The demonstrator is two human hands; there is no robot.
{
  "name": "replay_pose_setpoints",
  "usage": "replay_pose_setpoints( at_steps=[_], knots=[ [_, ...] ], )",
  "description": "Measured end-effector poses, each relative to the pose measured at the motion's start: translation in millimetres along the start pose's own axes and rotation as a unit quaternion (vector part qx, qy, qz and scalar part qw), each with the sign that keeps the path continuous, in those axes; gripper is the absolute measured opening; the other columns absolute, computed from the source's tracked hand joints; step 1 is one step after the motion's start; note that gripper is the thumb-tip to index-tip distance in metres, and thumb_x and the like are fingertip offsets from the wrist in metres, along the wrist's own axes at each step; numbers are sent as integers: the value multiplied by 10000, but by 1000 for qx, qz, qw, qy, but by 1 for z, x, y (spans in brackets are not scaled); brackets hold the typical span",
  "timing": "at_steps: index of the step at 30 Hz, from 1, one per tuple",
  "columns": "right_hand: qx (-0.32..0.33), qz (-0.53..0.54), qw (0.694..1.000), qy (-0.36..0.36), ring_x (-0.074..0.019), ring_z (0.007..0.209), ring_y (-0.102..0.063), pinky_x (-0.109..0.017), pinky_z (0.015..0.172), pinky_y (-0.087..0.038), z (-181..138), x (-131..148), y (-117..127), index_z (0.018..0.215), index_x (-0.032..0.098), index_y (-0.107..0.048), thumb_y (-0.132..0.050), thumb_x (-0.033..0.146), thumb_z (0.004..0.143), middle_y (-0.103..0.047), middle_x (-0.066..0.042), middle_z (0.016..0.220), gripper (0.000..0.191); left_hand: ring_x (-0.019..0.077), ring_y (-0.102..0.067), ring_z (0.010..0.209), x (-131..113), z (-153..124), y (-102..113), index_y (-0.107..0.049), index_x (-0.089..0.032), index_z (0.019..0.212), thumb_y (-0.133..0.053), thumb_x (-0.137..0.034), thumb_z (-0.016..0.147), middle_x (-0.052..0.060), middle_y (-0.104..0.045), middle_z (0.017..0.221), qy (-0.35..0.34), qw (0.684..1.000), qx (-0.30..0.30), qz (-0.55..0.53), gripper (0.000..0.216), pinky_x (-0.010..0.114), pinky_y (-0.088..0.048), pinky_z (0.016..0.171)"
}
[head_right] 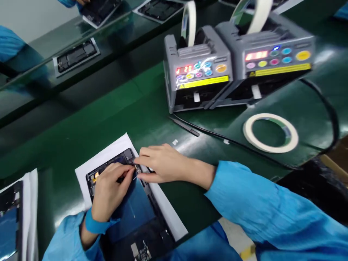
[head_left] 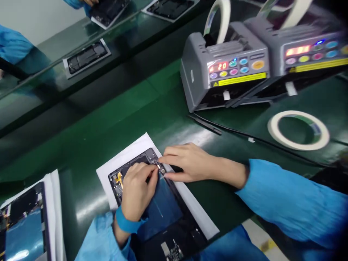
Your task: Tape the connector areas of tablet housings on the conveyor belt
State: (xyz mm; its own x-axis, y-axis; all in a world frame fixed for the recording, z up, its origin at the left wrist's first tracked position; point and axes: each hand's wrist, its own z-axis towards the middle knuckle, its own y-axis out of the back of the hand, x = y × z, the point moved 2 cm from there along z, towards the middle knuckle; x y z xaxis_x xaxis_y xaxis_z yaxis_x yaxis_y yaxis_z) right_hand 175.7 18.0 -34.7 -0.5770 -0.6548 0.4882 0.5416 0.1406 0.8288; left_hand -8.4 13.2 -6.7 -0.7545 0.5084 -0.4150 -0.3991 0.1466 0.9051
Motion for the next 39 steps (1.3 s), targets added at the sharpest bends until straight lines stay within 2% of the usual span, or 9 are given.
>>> replay_pose_setpoints(
  at_steps=[3,8,15,19,24,31,36,39],
  knots=[
    [28,-20,999,17,-162,739,-569,-260,515,-318,4,-3,0,1146,206,-588,-523,446,905,-586,-35,910,346,167,-523,695,1,0,0,-627,-171,824,-484,-191,917,21,-600,725,4,1000,4,-19,172,304,-412,644],
    [52,-34,998,28,-166,704,-551,-282,484,-321,6,-2,0,1151,201,-592,-502,457,908,-600,-45,911,364,162,-517,693,2,0,-2,-616,-166,835,-506,-160,906,23,-597,736,16,998,10,-57,132,319,-410,658],
    [54,-39,998,21,-159,673,-520,-300,486,-348,9,2,0,1168,167,-603,-541,437,881,-586,-43,863,398,158,-506,680,3,0,-2,-617,-169,835,-511,-153,905,19,-584,723,30,997,31,-63,128,322,-397,641],
    [66,-68,995,16,-139,648,-509,-285,512,-341,10,5,-1,1175,169,-595,-538,359,883,-567,-17,822,353,163,-515,686,2,1,-1,-619,-155,839,-530,-121,885,26,-595,731,20,997,26,-71,105,326,-400,643],
    [57,-106,992,27,-134,607,-501,-293,501,-311,10,7,-3,1183,149,-598,-531,351,884,-556,-7,786,367,166,-514,686,1,2,-1,-615,-136,826,-549,-93,867,35,-601,735,13,997,20,-78,88,328,-399,636],
    [-2,-108,991,81,-127,603,-506,-298,540,-355,8,4,-6,1129,117,-627,-447,309,933,-570,-5,754,328,165,-516,702,0,0,-2,-613,-145,859,-554,-106,870,30,-595,749,17,997,22,-70,71,327,-401,656],
    [-2,-97,993,63,-125,600,-514,-287,533,-359,8,5,-6,1098,123,-634,-455,296,923,-566,-4,742,305,164,-524,705,1,-1,0,-618,-148,858,-545,-115,875,32,-601,754,22,997,20,-71,82,321,-412,661],
    [9,-100,993,69,-133,612,-527,-289,531,-365,7,6,-7,1111,120,-629,-498,318,905,-579,-10,764,315,166,-536,719,6,-1,3,-629,-157,849,-549,-132,873,28,-608,759,47,996,16,-68,88,316,-423,669]
  ],
)
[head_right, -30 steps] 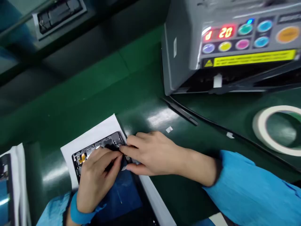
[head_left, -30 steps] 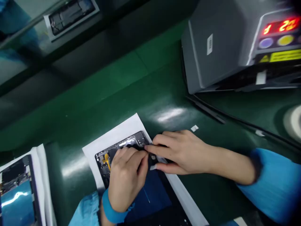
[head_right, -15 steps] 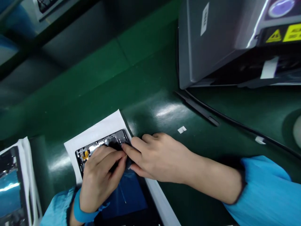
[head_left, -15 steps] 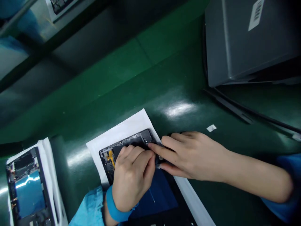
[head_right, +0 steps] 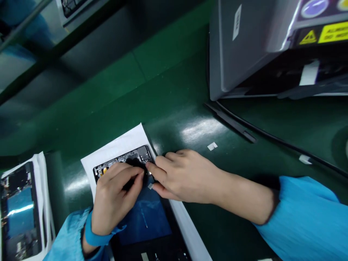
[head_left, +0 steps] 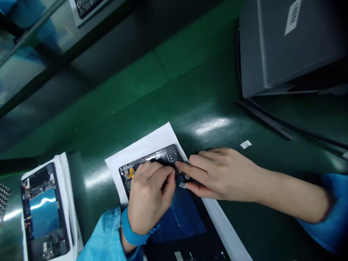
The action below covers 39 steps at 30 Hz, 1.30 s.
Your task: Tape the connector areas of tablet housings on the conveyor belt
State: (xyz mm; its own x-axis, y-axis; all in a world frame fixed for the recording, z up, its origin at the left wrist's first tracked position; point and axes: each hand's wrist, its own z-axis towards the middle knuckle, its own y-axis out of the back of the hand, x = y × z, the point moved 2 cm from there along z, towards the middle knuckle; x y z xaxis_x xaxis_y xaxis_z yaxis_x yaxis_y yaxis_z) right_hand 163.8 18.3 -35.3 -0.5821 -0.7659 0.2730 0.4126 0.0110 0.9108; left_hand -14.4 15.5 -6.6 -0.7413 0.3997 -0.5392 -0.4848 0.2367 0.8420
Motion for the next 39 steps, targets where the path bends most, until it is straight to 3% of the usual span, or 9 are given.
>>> replay_pose_setpoints(
  at_steps=[4,21,27,39],
  knots=[
    [-12,-8,1000,15,-137,622,-529,-294,555,-386,-2,2,0,1115,98,-626,-524,309,894,-588,-12,768,322,166,-551,724,4,1,2,-644,-172,833,-552,-154,874,19,-619,762,25,1000,-5,0,102,315,-433,681],
    [2,9,999,33,-146,626,-502,-304,562,-372,1,6,0,1096,136,-628,-452,264,925,-566,-2,742,277,181,-554,719,6,2,2,-636,-173,825,-526,-175,887,30,-617,745,16,1000,10,-14,127,335,-438,675],
    [-23,25,999,17,-139,630,-539,-291,570,-425,-3,5,1,1119,85,-605,-455,251,925,-589,-21,773,296,175,-550,711,5,1,2,-635,-175,815,-513,-166,888,30,-612,737,16,1000,12,-4,142,325,-430,668],
    [-5,74,997,2,-156,642,-575,-304,563,-447,0,4,1,1083,100,-610,-463,273,934,-598,-32,792,271,180,-537,703,6,0,1,-638,-163,812,-525,-145,875,33,-599,723,15,1000,6,0,131,324,-415,661]
  ],
)
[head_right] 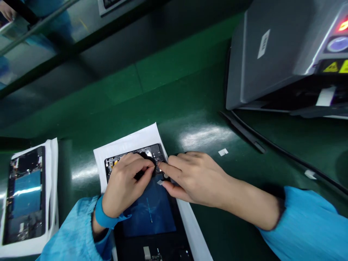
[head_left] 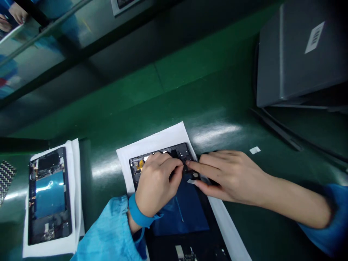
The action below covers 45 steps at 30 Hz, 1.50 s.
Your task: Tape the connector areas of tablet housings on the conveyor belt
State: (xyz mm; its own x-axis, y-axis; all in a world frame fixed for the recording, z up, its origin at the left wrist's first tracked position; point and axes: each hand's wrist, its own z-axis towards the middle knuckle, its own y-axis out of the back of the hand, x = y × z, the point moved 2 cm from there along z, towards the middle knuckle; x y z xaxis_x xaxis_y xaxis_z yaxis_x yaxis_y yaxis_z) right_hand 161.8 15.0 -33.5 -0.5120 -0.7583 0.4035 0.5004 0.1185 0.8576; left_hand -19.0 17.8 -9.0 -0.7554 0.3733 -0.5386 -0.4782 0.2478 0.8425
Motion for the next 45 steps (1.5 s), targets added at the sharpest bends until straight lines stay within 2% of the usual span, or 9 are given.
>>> replay_pose_setpoints(
  at_steps=[4,7,12,21,30,45],
  knots=[
    [5,2,1000,-4,-144,644,-576,-285,567,-453,1,1,3,1075,104,-611,-454,283,941,-607,-36,785,273,184,-536,712,1,-1,-1,-642,-165,807,-520,-150,875,31,-596,727,-4,1000,-1,1,140,332,-419,675],
    [-24,4,999,-21,-111,587,-552,-250,519,-426,2,0,4,1060,123,-611,-453,270,947,-604,-16,751,243,186,-536,712,3,-2,-3,-642,-172,799,-514,-152,875,29,-594,725,-5,1000,-7,6,150,337,-422,679],
    [-74,-87,993,-35,-100,553,-547,-249,490,-399,8,-1,1,989,136,-603,-498,183,910,-617,2,733,139,188,-525,710,5,-3,-5,-631,-171,797,-509,-163,885,29,-585,728,-8,1000,-11,5,151,346,-417,674],
    [-61,-139,988,-30,-78,523,-539,-239,451,-372,18,1,-2,890,146,-600,-520,129,889,-609,25,683,82,186,-509,696,6,-2,-8,-613,-177,774,-507,-160,887,23,-576,725,-7,1000,-11,-4,156,355,-393,657],
    [-57,-125,990,-29,-81,539,-543,-231,497,-421,18,0,-2,880,143,-591,-531,102,882,-599,24,689,72,172,-489,676,5,-2,-7,-622,-179,774,-471,-165,906,21,-570,711,-3,1000,-6,-14,201,345,-380,637],
    [-20,-77,995,-62,-120,601,-546,-271,543,-382,21,1,-4,847,162,-628,-492,132,911,-585,3,718,153,183,-505,692,6,-2,-8,-605,-173,761,-494,-148,884,22,-581,723,-6,1000,-9,-7,167,350,-387,654]
  ],
)
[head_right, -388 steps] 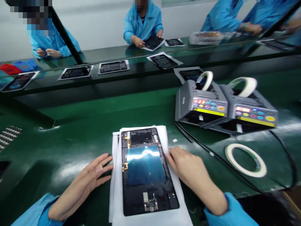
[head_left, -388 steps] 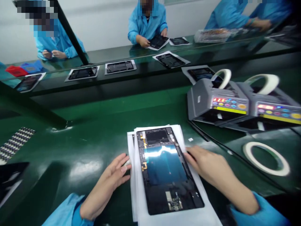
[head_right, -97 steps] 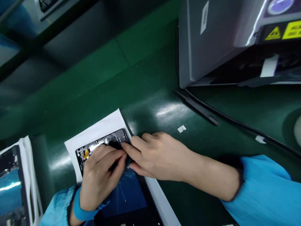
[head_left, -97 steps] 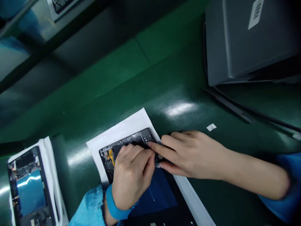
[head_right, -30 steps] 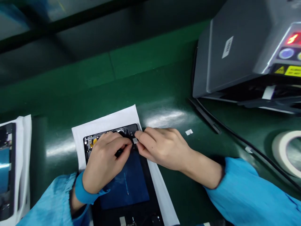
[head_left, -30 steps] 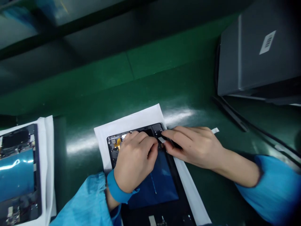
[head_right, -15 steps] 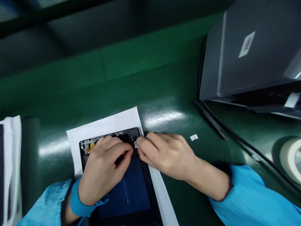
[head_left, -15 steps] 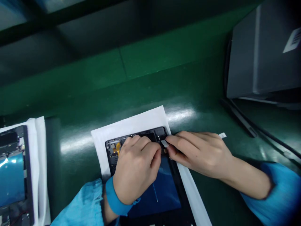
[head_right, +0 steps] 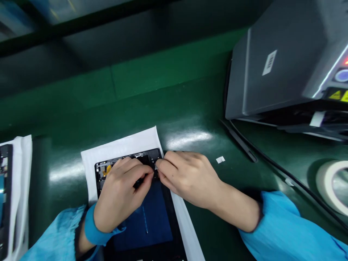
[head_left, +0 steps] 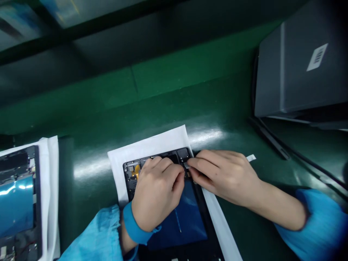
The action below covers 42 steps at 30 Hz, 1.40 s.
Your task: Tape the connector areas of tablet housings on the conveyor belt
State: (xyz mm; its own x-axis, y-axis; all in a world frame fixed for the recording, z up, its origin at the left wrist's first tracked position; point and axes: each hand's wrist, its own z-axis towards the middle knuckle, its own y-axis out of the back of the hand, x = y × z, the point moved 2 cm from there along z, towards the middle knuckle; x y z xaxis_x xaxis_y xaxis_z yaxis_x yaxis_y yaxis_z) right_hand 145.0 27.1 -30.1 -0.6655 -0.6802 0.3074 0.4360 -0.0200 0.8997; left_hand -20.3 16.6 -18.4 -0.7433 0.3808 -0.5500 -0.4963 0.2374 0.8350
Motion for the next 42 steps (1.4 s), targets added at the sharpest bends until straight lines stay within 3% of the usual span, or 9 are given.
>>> replay_pose_setpoints(
  at_steps=[6,12,16,22,29,38,42],
  knots=[
    [9,-12,1000,24,-133,600,-540,-286,558,-361,0,5,3,853,160,-642,-461,132,925,-576,-3,711,197,194,-524,723,0,-3,0,-613,-171,757,-514,-151,871,26,-590,736,9,1000,8,10,152,354,-410,682],
    [76,-97,991,50,-154,560,-520,-306,535,-315,4,16,12,813,150,-653,-456,140,925,-535,-4,647,226,189,-533,733,0,-4,-1,-626,-179,767,-533,-167,865,15,-596,734,2,1000,11,21,136,336,-402,694],
    [106,-123,985,60,-169,590,-534,-313,528,-309,-2,19,12,941,122,-657,-466,149,913,-567,-25,706,195,174,-523,703,1,-2,0,-619,-180,745,-537,-170,860,7,-582,714,-3,999,14,31,141,315,-392,685],
    [70,-12,997,8,-154,677,-553,-295,589,-357,-16,2,7,1107,177,-624,-470,234,915,-576,-14,835,253,133,-514,628,-2,8,9,-633,-193,744,-593,-187,821,-31,-565,645,9,999,12,29,87,258,-355,602],
    [22,50,998,-14,-141,705,-553,-267,595,-326,-22,-10,11,1113,192,-624,-449,224,921,-603,-15,829,262,111,-491,527,-8,20,13,-650,-217,665,-634,-314,805,-56,-580,566,101,992,47,56,170,245,-293,528],
    [19,56,998,-20,-139,682,-557,-258,584,-330,-19,-15,17,1074,195,-640,-457,237,921,-609,-8,772,241,127,-520,543,-12,18,11,-650,-218,642,-632,-348,791,-44,-614,590,136,987,41,76,198,245,-292,532],
    [-24,-8,1000,-1,-149,677,-569,-274,608,-389,-28,-8,40,1059,173,-635,-454,223,936,-610,-14,758,225,139,-544,578,-12,17,9,-642,-216,661,-606,-331,801,-35,-618,618,107,988,28,106,185,251,-296,546]
  ],
)
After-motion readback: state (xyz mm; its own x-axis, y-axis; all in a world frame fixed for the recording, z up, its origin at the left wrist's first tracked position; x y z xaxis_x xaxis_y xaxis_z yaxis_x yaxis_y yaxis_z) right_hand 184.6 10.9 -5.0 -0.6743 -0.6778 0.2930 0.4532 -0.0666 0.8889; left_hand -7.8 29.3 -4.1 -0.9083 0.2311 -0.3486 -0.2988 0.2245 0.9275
